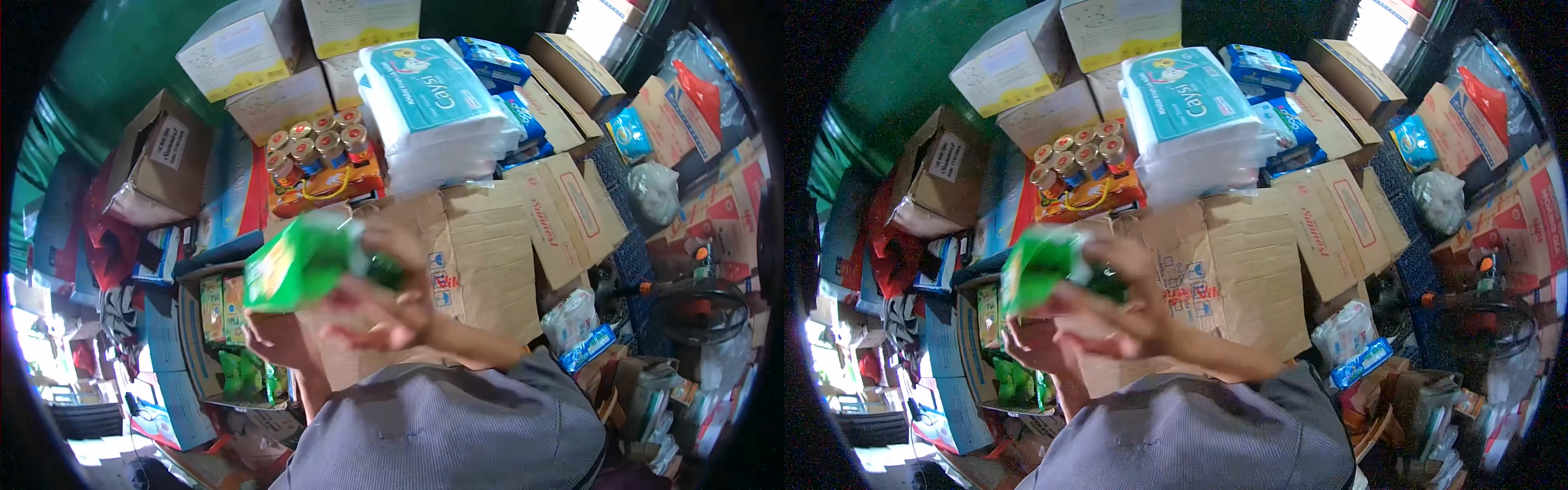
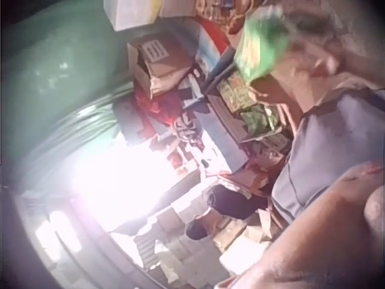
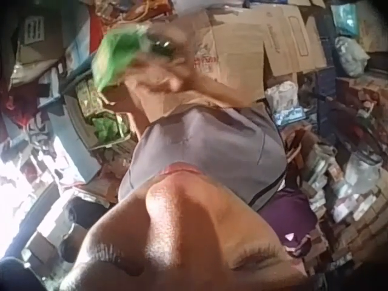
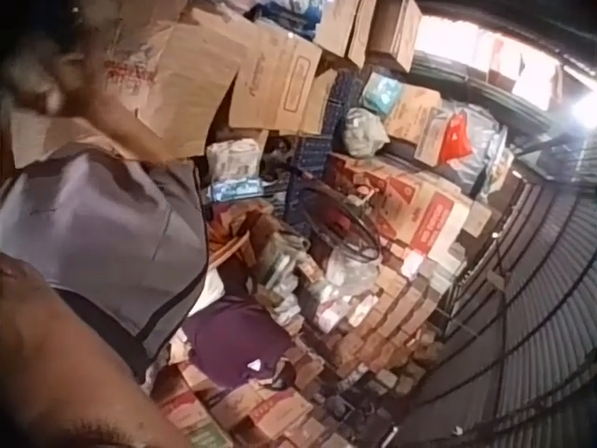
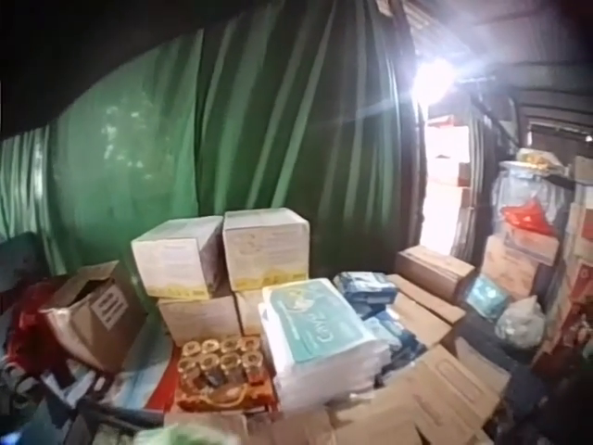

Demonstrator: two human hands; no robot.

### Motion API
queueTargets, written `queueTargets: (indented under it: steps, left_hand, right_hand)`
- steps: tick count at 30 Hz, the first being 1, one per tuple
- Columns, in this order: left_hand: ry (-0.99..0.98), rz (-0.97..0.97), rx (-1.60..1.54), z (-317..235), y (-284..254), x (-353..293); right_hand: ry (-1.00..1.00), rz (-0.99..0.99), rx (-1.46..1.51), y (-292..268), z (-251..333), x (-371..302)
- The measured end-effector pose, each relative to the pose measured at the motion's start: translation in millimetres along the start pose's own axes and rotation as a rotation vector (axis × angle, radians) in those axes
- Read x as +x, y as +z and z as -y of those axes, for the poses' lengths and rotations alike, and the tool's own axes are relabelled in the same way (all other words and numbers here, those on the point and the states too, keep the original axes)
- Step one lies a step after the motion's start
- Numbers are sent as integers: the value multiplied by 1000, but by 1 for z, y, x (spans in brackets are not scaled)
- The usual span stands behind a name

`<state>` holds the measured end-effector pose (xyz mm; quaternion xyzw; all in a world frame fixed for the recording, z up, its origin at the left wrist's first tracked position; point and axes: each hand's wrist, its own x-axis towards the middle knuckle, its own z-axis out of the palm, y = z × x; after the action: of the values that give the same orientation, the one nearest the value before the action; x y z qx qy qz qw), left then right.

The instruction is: Sorting and organizing various packaged goods into boxes.

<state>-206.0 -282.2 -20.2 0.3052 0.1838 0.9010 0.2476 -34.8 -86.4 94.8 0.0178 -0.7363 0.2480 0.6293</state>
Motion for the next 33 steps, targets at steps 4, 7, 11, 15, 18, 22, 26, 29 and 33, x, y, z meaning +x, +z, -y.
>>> queueTargets:
  steps: [4,7,11,15,18,22,26,29,33]
  left_hand:
    - [-138,-261,312,70,61,-5]
    - [-483,38,354,100,89,-10]
    - [-889,355,146,144,115,-27]
    - [-1179,592,47,194,139,-38]
    - [-1179,722,0,234,162,-40]
    - [-1273,768,-86,279,196,-52]
    - [-1355,780,-11,298,210,-66]
    - [-1464,728,-47,300,209,-75]
    - [-1503,592,-92,308,205,-80]
  right_hand:
    - [383,-195,-235,-74,-30,-17]
    - [707,-568,-82,-125,-46,-34]
    - [755,-787,-173,-198,-60,-56]
    - [729,-887,-385,-260,-69,-89]
    - [763,-1067,-318,-307,-81,-119]
    - [852,-1011,-520,-368,-110,-182]
    - [1034,-822,-710,-408,-137,-240]
    - [1072,-763,-797,-412,-137,-255]
    - [1080,-854,-771,-398,-130,-241]
